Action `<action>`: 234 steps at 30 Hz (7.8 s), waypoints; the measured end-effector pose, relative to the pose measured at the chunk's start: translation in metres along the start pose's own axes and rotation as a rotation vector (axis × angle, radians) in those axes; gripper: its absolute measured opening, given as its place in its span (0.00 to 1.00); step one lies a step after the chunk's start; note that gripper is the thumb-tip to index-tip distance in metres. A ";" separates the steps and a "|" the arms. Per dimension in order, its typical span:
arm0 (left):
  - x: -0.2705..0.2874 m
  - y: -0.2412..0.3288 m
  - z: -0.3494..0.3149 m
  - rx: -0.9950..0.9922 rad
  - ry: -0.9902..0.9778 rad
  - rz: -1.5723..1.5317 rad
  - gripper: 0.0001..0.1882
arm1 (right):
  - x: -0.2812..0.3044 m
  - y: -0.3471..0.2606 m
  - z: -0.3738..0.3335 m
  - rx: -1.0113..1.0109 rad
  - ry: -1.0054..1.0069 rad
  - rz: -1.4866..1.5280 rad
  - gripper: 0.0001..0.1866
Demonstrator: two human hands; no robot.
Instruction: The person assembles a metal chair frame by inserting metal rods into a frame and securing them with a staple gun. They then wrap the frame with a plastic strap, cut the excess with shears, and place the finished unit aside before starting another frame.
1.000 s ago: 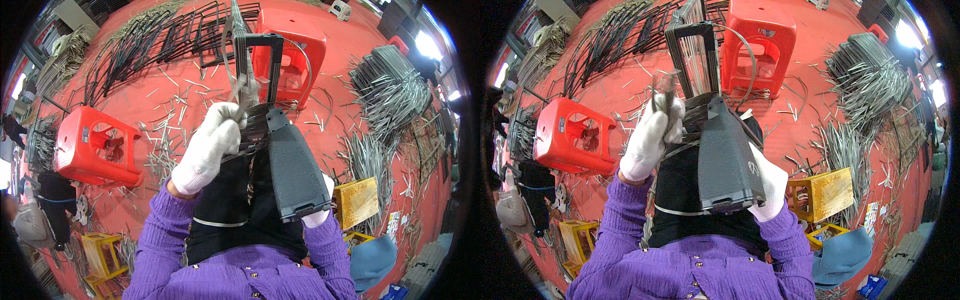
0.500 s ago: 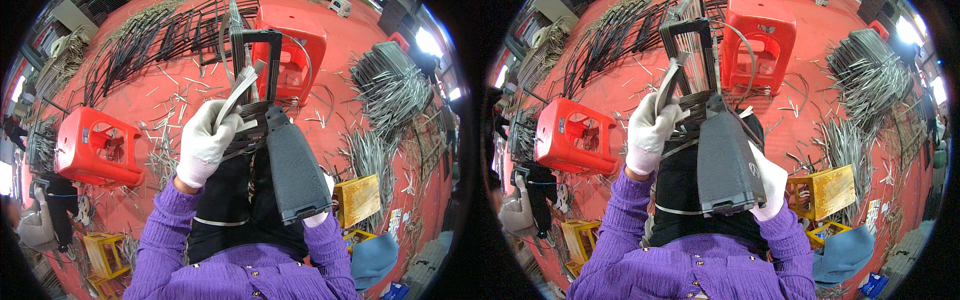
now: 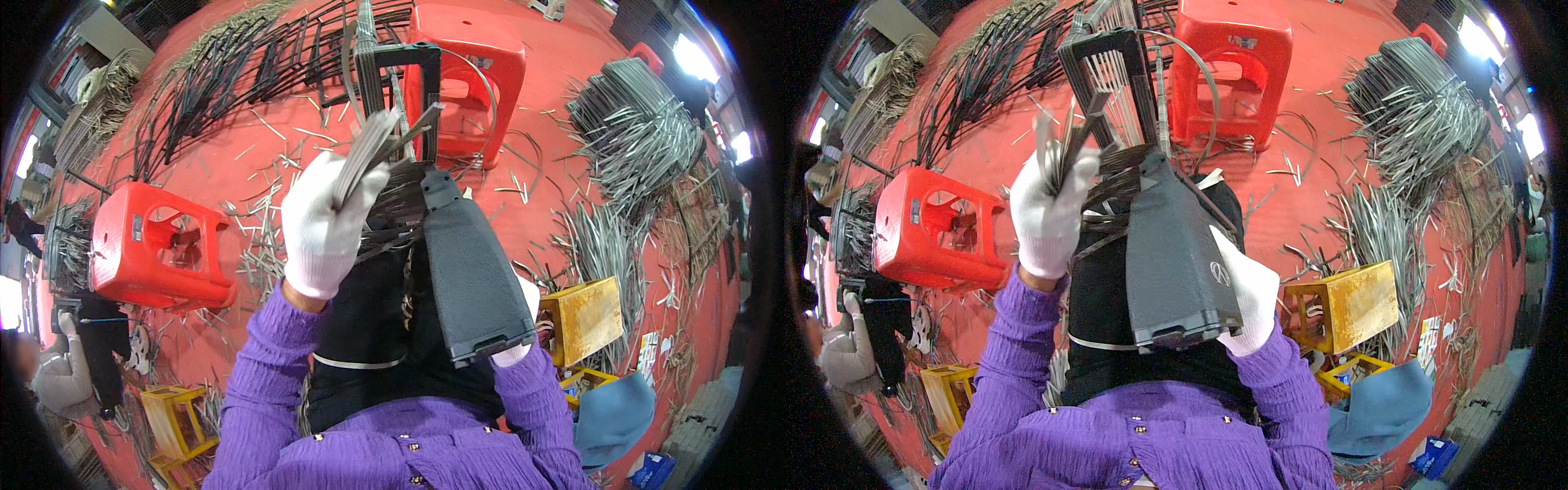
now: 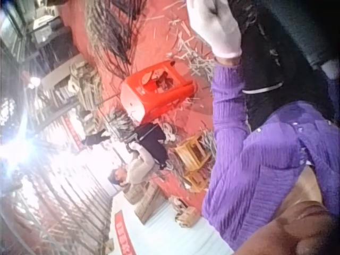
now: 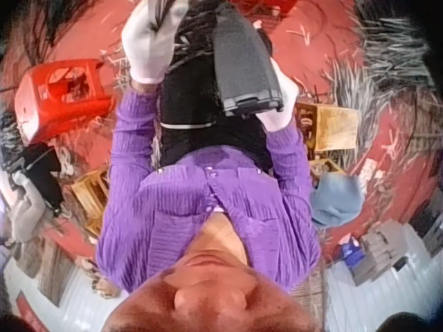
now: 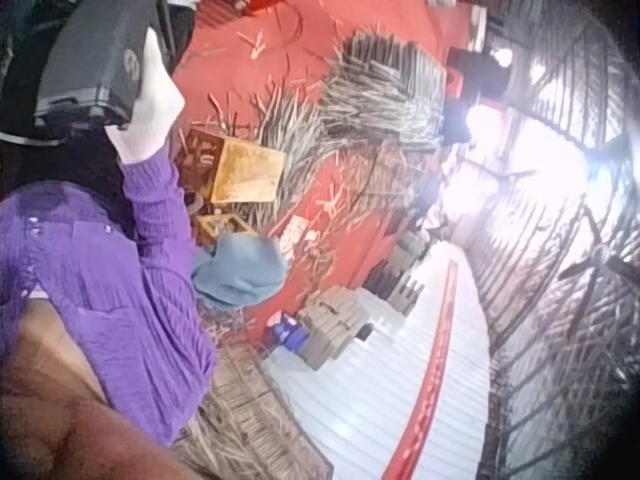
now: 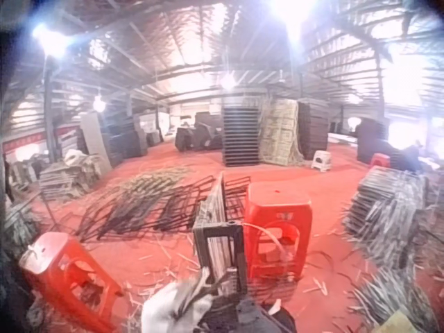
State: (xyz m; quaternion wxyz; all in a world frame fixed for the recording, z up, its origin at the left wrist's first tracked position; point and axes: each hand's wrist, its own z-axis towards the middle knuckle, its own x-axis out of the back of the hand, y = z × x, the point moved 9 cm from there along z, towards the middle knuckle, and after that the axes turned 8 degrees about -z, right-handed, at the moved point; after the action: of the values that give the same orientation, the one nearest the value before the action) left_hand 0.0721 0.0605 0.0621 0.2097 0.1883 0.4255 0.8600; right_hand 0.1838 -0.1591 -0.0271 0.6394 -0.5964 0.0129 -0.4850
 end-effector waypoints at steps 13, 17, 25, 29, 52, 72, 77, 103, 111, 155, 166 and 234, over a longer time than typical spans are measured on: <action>-0.033 0.014 0.019 -0.042 -0.129 0.301 0.11 | 0.012 0.013 0.003 -0.071 0.051 0.033 0.29; -0.033 0.015 0.018 -0.073 -0.137 0.309 0.09 | 0.018 -0.011 0.015 -0.068 0.032 0.048 0.30; -0.035 0.011 0.021 -0.061 -0.195 0.303 0.08 | 0.021 -0.041 0.021 0.008 -0.018 -0.128 0.33; -0.012 0.008 0.014 0.097 -0.086 -0.163 0.14 | 0.014 -0.020 0.013 -0.041 -0.004 0.043 0.35; -0.018 -0.023 -0.003 0.592 -0.240 -0.573 0.18 | 0.008 -0.001 0.005 -0.010 0.093 0.192 0.29; -0.004 -0.020 0.010 0.229 -0.035 0.034 0.08 | 0.018 0.005 0.002 -0.054 0.087 0.209 0.27; -0.004 -0.022 0.011 0.241 -0.032 0.041 0.08 | 0.022 -0.018 0.013 0.026 0.013 -0.012 0.28; -0.012 0.005 0.014 0.065 -0.172 0.130 0.14 | 0.023 -0.025 0.004 0.052 0.128 0.033 0.22; -0.008 0.004 0.015 0.108 -0.118 0.206 0.11 | 0.019 -0.008 0.005 -0.110 0.056 0.289 0.19; -0.032 0.010 0.036 0.053 -0.212 0.382 0.13 | -0.013 0.010 0.003 -0.402 -0.105 1.039 0.24; -0.034 0.016 0.037 0.038 -0.231 0.426 0.13 | 0.029 -0.027 0.022 0.032 0.088 0.189 0.20; -0.021 0.021 0.041 0.170 -0.191 0.262 0.09 | 0.032 -0.028 0.020 -0.041 0.093 0.230 0.25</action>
State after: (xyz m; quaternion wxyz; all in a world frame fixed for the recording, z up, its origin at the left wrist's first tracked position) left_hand 0.1062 0.0651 0.0997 0.1188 0.3399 0.4468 0.8190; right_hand 0.1955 -0.1590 0.0182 0.6771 -0.5810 0.1207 -0.4353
